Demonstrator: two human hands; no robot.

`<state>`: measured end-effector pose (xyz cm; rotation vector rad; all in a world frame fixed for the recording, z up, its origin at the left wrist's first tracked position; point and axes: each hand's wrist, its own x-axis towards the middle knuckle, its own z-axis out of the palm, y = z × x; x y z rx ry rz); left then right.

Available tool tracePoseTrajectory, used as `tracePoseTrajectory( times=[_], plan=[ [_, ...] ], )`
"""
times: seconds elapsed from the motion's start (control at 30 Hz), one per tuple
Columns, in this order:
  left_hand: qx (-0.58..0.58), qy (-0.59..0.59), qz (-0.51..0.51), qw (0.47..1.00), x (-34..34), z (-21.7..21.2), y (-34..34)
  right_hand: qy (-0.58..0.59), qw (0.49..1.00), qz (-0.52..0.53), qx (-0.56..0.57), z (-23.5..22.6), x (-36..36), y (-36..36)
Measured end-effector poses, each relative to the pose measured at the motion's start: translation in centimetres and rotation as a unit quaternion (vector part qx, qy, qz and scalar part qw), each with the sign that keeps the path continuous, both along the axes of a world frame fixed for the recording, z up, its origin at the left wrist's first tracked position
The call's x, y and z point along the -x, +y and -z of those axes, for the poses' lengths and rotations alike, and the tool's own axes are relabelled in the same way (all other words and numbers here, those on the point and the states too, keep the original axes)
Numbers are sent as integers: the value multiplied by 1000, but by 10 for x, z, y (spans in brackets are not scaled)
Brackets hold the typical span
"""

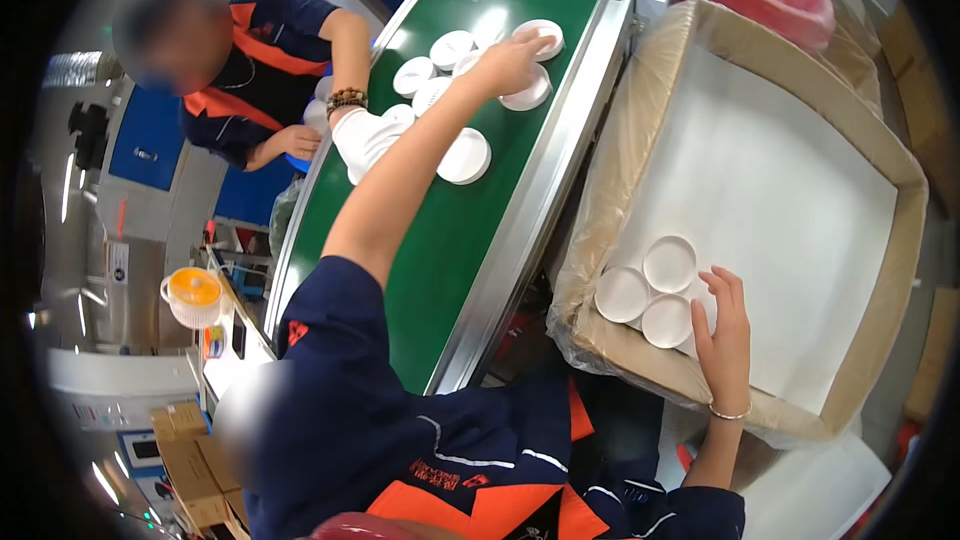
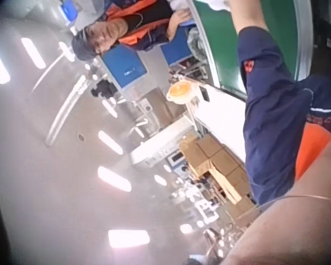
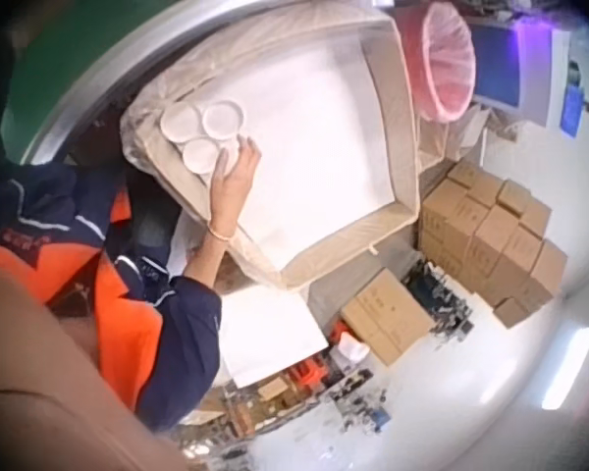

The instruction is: Packing circular white plastic lids into a paper-lined cardboard box in a manufacturing setting.

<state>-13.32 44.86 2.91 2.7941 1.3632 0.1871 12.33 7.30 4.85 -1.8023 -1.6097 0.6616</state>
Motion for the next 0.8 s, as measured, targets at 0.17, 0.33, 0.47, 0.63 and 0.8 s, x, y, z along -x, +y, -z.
tracePoseTrajectory(
  times=[0.17,0.33,0.47,0.63,0.8],
  plan=[
    [-24,-17,-44,999,-6,0,-22,1,1000,0,2,-10,4,-11],
    [-92,25,-62,994,0,-5,-34,-4,1000,-20,-14,-7,3,-14],
    [-186,2,-36,982,-22,-1,-43,24,999,-9,-29,-12,-4,-21],
    [-130,46,-9,990,-10,-26,-42,31,998,-33,-54,-13,-5,-23],
    [-160,27,-66,985,9,-11,-55,42,996,-50,-64,-16,-5,-26]
  ],
)
